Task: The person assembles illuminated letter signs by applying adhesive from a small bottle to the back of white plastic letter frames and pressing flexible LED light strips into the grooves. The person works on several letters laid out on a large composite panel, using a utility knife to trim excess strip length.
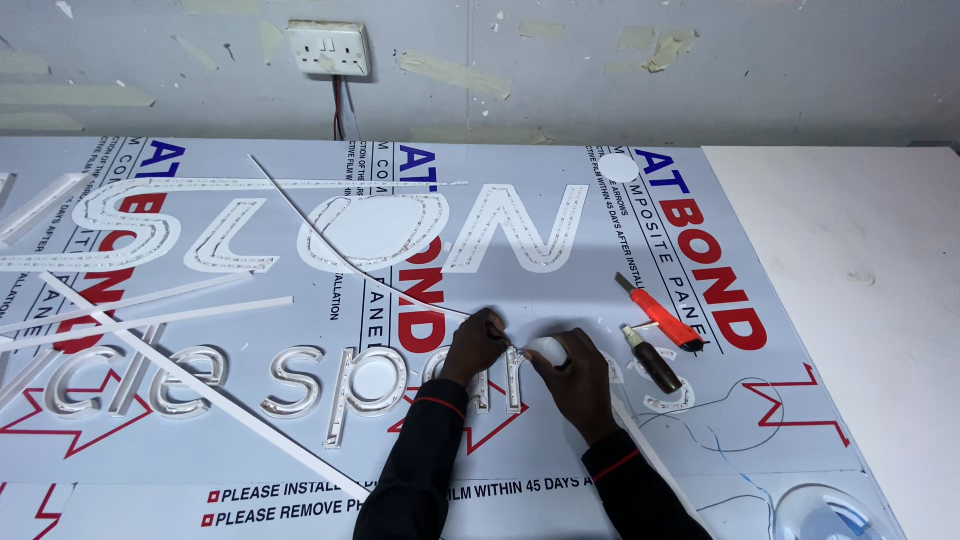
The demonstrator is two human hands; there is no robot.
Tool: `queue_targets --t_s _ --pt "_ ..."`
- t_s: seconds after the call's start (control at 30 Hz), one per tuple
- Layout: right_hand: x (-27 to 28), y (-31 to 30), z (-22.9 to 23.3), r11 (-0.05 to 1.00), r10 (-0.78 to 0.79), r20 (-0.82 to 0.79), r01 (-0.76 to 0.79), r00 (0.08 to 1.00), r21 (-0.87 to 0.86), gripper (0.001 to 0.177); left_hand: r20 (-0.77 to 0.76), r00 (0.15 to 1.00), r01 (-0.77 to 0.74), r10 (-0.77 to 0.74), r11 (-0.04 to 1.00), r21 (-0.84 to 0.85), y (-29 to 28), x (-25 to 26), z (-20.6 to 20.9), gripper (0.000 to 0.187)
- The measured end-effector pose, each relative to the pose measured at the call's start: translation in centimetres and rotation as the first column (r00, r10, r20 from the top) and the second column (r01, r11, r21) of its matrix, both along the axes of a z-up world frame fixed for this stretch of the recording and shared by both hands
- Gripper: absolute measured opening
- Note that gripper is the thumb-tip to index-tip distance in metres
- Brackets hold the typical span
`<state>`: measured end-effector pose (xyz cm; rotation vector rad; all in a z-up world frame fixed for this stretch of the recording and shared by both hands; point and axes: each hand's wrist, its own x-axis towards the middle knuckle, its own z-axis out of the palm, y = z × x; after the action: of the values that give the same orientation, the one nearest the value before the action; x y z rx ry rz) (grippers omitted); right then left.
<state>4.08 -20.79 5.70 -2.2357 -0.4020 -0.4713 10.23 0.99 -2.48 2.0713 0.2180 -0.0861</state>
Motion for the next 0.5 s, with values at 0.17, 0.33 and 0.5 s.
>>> queue_targets --t_s 0.17,0.33,0.5 --pt "-1.0 1.4 1.6 0.999 0.023 -0.105 -0.025 0.994 -0.020 0.032 0.016 1.000 0.005 -0.005 1.000 0.003 0.0 -0.6 1.0 0.028" --pt "-0.5 1.4 0.3 1.000 0.004 -0.138 -0.002 0.990 0.015 0.032 0.011 1.000 0.001 -0.001 1.000 0.004 -0.1 -0.5 1.0 0.029" --pt "-0.6 1.5 -0.7 0.999 -0.018 -0.064 0.021 0.998 0.048 0.035 -0.009 1.000 0.000 0.000 1.000 0.025 0.0 -0.1 0.6 0.027"
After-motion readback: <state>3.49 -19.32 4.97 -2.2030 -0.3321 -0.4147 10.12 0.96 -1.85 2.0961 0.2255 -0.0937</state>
